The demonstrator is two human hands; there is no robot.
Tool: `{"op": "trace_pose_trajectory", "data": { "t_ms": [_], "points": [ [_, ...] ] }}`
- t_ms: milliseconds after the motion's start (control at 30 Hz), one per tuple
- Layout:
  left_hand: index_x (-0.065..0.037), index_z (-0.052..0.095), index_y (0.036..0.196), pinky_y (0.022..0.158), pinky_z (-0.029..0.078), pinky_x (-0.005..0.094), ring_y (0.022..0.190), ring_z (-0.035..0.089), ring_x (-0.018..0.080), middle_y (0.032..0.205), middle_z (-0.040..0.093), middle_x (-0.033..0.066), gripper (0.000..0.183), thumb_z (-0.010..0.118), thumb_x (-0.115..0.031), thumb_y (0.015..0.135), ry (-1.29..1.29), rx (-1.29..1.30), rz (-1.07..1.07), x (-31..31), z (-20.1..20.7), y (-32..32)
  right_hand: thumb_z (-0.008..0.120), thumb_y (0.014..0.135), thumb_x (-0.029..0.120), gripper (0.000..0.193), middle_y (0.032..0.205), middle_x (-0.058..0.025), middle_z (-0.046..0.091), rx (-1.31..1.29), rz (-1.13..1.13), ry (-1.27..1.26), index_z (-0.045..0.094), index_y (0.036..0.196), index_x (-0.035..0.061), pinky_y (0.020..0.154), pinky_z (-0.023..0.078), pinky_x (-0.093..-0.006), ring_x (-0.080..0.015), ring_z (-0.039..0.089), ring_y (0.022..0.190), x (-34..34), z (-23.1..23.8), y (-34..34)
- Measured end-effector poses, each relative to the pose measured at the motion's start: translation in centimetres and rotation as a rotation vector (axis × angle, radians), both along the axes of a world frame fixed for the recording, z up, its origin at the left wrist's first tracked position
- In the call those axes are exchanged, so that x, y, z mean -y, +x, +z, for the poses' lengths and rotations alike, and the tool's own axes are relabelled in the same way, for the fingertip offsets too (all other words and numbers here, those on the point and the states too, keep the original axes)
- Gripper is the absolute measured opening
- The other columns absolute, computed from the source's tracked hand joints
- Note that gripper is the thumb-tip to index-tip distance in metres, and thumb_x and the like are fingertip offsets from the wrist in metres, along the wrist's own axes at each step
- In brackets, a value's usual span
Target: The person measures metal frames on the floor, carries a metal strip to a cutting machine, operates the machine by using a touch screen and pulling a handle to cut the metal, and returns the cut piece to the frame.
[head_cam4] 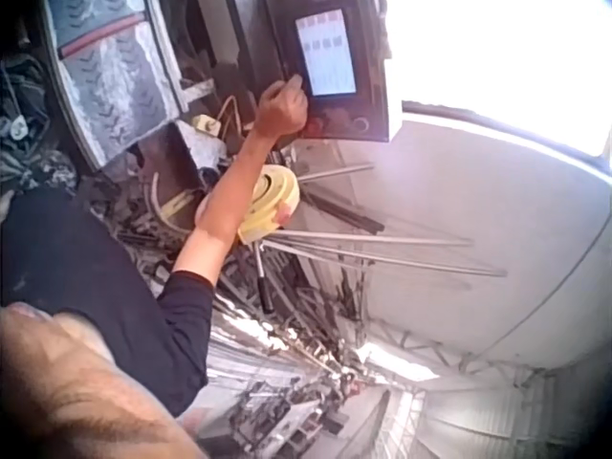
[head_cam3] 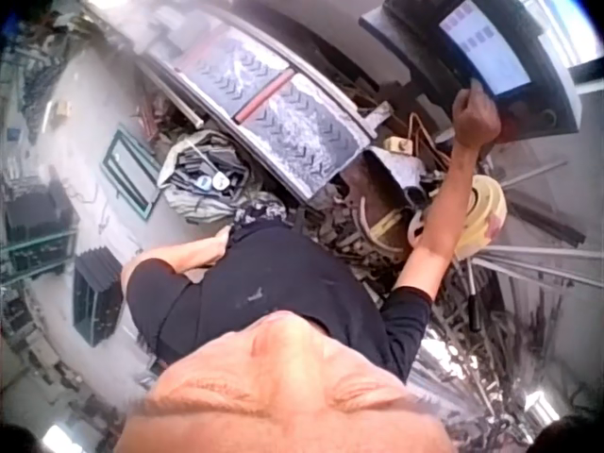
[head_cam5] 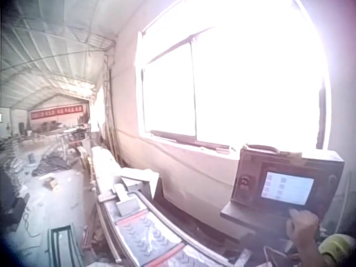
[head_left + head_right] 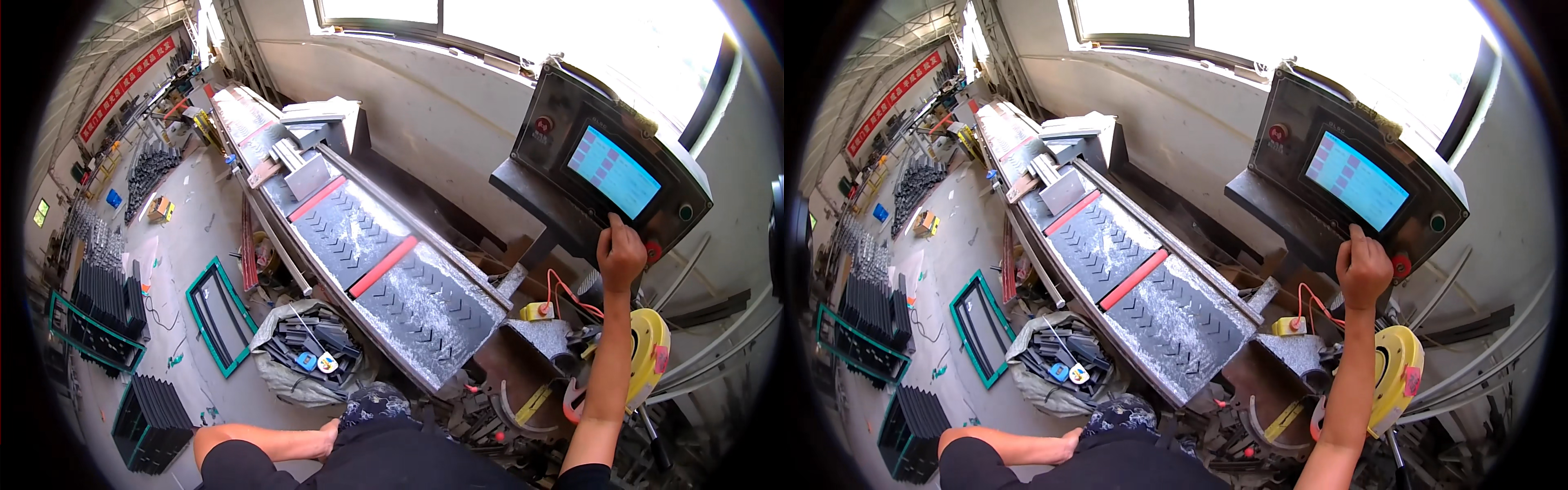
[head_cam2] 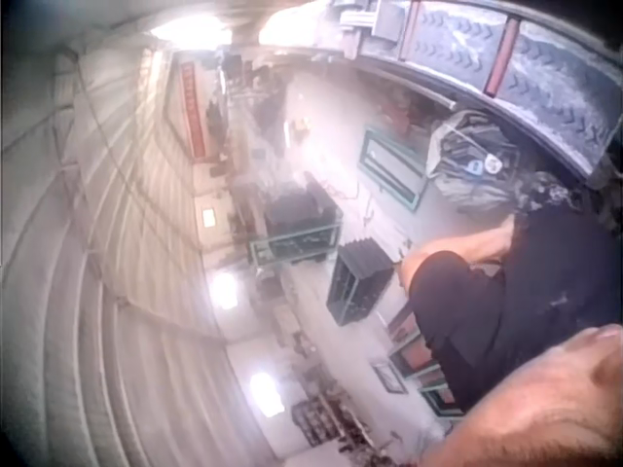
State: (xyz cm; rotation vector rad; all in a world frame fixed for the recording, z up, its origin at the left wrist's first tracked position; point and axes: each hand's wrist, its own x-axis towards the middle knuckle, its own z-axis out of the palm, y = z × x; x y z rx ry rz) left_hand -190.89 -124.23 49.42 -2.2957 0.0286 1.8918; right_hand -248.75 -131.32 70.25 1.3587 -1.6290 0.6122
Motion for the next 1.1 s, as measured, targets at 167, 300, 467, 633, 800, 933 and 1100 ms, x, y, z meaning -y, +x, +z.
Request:
{"op": "trace_pose_trajectory", "data": {
  "t_ms": [167, 300, 467, 633, 800, 933, 1100],
  "points": [
    [-0.004, 0.069, 0.088, 0.074, 0.055, 0.0474, 0.074, 0.067, 0.0305, 0.086, 0.071, 0.0135, 0.039, 0.057, -0.041, 0.081, 0.015, -0.066, 0.061, -0.1, -0.4, 0.8, 0.062, 0.082, 0.003, 0.019, 0.078, -0.0138, 0.068, 0.018, -0.021, -0.006, 0.071, 0.098, 0.0015, 0.061, 0.053, -0.0355, -0.0279, 0.065, 0.069, -0.1, -0.1, -0.1],
    [-0.004, 0.069, 0.087, 0.074, 0.055, 0.0486, 0.073, 0.066, 0.032, 0.085, 0.071, 0.0146, 0.038, 0.056, -0.039, 0.082, -0.013, -0.058, 0.049, -0.1, 0.4, 0.8, 0.062, 0.081, 0.003, 0.018, 0.075, -0.0126, 0.066, 0.004, -0.019, -0.038, 0.071, 0.097, 0.0022, 0.06, 0.052, -0.0351, -0.0267, 0.064, 0.067, 0.2, -0.1, 0.3],
    [-0.004, 0.069, 0.087, 0.074, 0.055, 0.0487, 0.074, 0.066, 0.0324, 0.085, 0.07, 0.015, 0.039, 0.055, -0.039, 0.083, -0.043, -0.037, 0.017, 0.0, 0.5, 1.7, 0.063, 0.08, 0.004, 0.018, 0.07, -0.011, 0.063, -0.015, 0.013, -0.089, 0.071, 0.096, 0.0037, 0.056, 0.051, -0.0355, -0.0258, 0.062, 0.063, 0.7, -0.1, 0.9],
    [-0.004, 0.069, 0.087, 0.074, 0.055, 0.0485, 0.074, 0.066, 0.0325, 0.085, 0.07, 0.0151, 0.038, 0.054, -0.039, 0.083, -0.106, -0.04, -0.039, 0.4, -0.6, 1.4, 0.064, 0.078, 0.006, 0.019, 0.067, -0.0098, 0.061, -0.042, -0.025, -0.106, 0.07, 0.096, 0.0058, 0.054, 0.05, -0.0366, -0.0254, 0.061, 0.061, -0.3, 0.2, -0.4],
    [-0.004, 0.069, 0.087, 0.074, 0.055, 0.0484, 0.074, 0.066, 0.0325, 0.086, 0.07, 0.0153, 0.038, 0.053, -0.038, 0.084, -0.173, -0.012, -0.061, 1.0, -0.9, 2.9, 0.065, 0.076, 0.008, 0.015, 0.062, -0.0071, 0.056, 0.006, 0.0, -0.113, 0.068, 0.091, 0.0083, 0.051, 0.047, -0.036, -0.0234, 0.059, 0.058, 1.1, 0.0, 0.6],
    [-0.004, 0.069, 0.087, 0.074, 0.054, 0.0483, 0.075, 0.066, 0.0325, 0.086, 0.07, 0.0154, 0.038, 0.052, -0.038, 0.085, -0.182, -0.016, -0.116, 2.0, -1.1, 2.3, 0.066, 0.076, 0.008, 0.015, 0.061, -0.0058, 0.055, -0.004, -0.032, -0.115, 0.067, 0.09, 0.0075, 0.049, 0.046, -0.0346, -0.0225, 0.057, 0.056, -0.1, 0.3, -0.1],
    [-0.004, 0.068, 0.087, 0.074, 0.054, 0.0482, 0.075, 0.066, 0.0326, 0.086, 0.07, 0.0156, 0.038, 0.051, -0.038, 0.085, -0.193, -0.007, -0.143, 2.5, -1.2, 2.9, 0.066, 0.075, 0.008, 0.015, 0.06, -0.0057, 0.055, -0.006, -0.041, -0.128, 0.067, 0.09, 0.0071, 0.049, 0.046, -0.0338, -0.0221, 0.057, 0.056, 0.0, 0.1, 0.1]
  ]
}}
